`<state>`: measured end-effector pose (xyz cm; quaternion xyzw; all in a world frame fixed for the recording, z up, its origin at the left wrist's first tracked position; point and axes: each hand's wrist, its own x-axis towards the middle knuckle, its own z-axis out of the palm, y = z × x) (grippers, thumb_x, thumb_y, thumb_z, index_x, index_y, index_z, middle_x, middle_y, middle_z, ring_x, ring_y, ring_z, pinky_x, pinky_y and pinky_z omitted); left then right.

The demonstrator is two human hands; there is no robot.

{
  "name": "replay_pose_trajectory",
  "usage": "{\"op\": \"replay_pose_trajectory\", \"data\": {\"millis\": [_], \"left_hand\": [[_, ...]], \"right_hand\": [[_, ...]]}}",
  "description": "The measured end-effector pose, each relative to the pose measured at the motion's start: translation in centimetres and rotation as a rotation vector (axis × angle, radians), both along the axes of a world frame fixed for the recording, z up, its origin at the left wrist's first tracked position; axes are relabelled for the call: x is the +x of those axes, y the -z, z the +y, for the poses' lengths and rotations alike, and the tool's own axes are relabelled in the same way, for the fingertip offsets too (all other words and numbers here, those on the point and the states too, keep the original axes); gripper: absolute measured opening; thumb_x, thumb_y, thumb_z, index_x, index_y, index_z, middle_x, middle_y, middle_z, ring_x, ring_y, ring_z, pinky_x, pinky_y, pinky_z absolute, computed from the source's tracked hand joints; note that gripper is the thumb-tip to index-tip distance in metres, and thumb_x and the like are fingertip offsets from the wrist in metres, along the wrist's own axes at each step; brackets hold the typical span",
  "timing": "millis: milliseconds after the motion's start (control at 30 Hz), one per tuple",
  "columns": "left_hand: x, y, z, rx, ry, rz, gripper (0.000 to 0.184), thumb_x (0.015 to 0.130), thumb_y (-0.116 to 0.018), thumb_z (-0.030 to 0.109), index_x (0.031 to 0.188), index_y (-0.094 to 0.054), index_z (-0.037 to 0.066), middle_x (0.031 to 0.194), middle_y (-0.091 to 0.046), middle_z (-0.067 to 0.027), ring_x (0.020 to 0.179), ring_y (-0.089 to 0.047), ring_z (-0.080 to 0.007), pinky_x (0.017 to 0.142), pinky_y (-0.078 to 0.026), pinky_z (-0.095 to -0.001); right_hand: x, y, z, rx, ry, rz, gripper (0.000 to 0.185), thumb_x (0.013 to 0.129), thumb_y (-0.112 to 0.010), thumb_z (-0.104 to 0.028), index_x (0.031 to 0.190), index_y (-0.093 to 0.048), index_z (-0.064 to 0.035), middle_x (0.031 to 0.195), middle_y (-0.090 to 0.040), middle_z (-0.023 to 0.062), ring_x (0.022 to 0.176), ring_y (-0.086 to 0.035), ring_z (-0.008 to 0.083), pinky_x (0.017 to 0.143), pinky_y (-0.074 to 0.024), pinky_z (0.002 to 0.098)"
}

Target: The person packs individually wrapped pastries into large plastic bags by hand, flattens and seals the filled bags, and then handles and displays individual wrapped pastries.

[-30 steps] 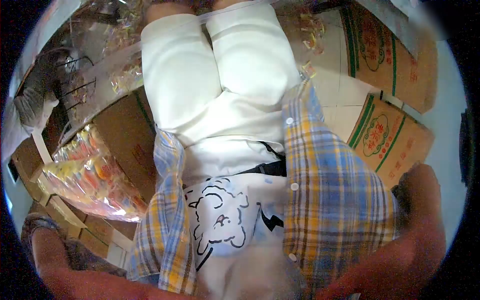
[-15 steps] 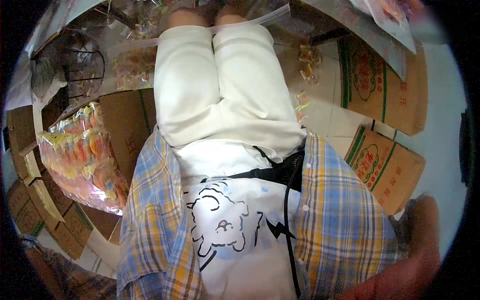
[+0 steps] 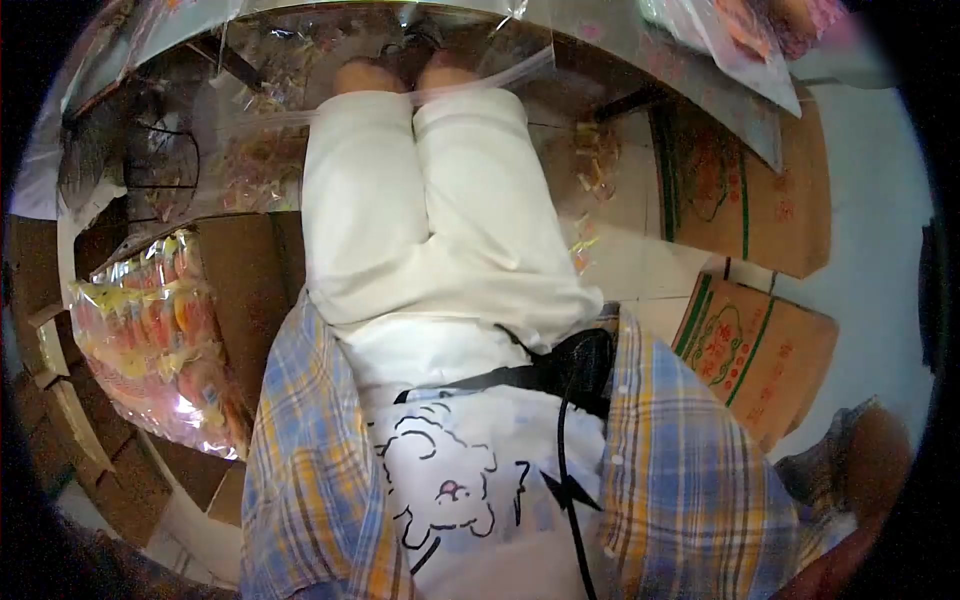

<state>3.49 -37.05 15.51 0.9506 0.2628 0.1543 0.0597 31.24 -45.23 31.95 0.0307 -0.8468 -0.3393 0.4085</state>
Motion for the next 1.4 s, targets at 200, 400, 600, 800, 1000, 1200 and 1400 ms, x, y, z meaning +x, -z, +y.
{"op": "replay_pose_trajectory", "data": {"millis": [200,400,600,800,1000,1200,1400], "left_hand": [[-0.4,0.7,0.0,-0.01,-0.018,-0.029,0.026,0.081,-0.066,0.009,0.106,-0.071,0.008,0.108,-0.069,-0.0095,0.1,-0.064,-0.029,0.085,-0.051,-0.0416],[-0.9,1.3,-0.2,-0.038,-0.038,-0.068,0.025,0.08,-0.066,0.008,0.104,-0.071,0.007,0.105,-0.069,-0.01,0.097,-0.065,-0.029,0.082,-0.051,-0.0413],[-1.4,1.6,-0.6,-0.055,-0.075,-0.117,0.023,0.08,-0.066,0.007,0.102,-0.071,0.006,0.103,-0.069,-0.0105,0.094,-0.065,-0.029,0.079,-0.052,-0.0409],[-1.5,1.0,-0.8,-0.016,-0.069,-0.108,0.022,0.079,-0.066,0.006,0.101,-0.071,0.005,0.1,-0.069,-0.011,0.091,-0.066,-0.029,0.076,-0.053,-0.0406],[-1.7,0.5,0.2,-0.003,-0.073,-0.114,0.02,0.079,-0.065,0.005,0.099,-0.071,0.005,0.097,-0.069,-0.0116,0.088,-0.067,-0.029,0.073,-0.054,-0.0403],[-3.3,-2.9,0.7,-0.05,-0.099,-0.22,0.019,0.079,-0.065,0.003,0.097,-0.07,0.004,0.095,-0.07,-0.0121,0.085,-0.068,-0.029,0.07,-0.054,-0.0399],[-4.8,3.6,2.9,-0.09,-0.354,-0.703,0.017,0.078,-0.065,0.002,0.095,-0.07,0.003,0.092,-0.07,-0.0126,0.082,-0.068,-0.029,0.068,-0.055,-0.0396]], "right_hand": [[-0.5,0.2,1.1,0.002,-0.02,-0.025,0.015,0.089,-0.063,-0.02,0.097,-0.071,-0.0104,0.099,-0.073,0.0034,0.092,-0.067,0.0194,0.072,-0.0525,0.0305],[-1.0,0.4,2.7,-0.069,-0.011,-0.06,0.016,0.09,-0.062,-0.02,0.099,-0.071,-0.0108,0.1,-0.073,0.0033,0.093,-0.067,0.0192,0.073,-0.0523,0.0302],[-1.7,0.0,3.6,-0.117,-0.044,-0.089,0.017,0.092,-0.062,-0.021,0.102,-0.072,-0.0113,0.1,-0.074,0.0031,0.093,-0.067,0.0191,0.074,-0.0522,0.03],[-2.1,-1.0,3.1,-0.037,-0.076,-0.084,0.018,0.093,-0.061,-0.021,0.104,-0.072,-0.0117,0.101,-0.075,0.003,0.093,-0.067,0.0189,0.074,-0.052,0.0297],[-1.4,-1.9,3.7,0.04,-0.071,-0.068,0.02,0.095,-0.06,-0.022,0.106,-0.073,-0.0121,0.101,-0.075,0.0029,0.094,-0.067,0.0187,0.075,-0.0519,0.0295],[0.6,-1.3,7.3,0.058,-0.09,-0.002,0.021,0.096,-0.059,-0.022,0.108,-0.073,-0.0126,0.102,-0.076,0.0027,0.094,-0.067,0.0185,0.075,-0.0517,0.0292],[3.7,6.0,14.7,-0.431,0.182,0.016,0.02,0.087,-0.065,-0.015,0.106,-0.07,-0.0129,0.11,-0.07,0.0131,0.103,-0.066,0.0315,0.081,-0.0564,0.0403]]}}
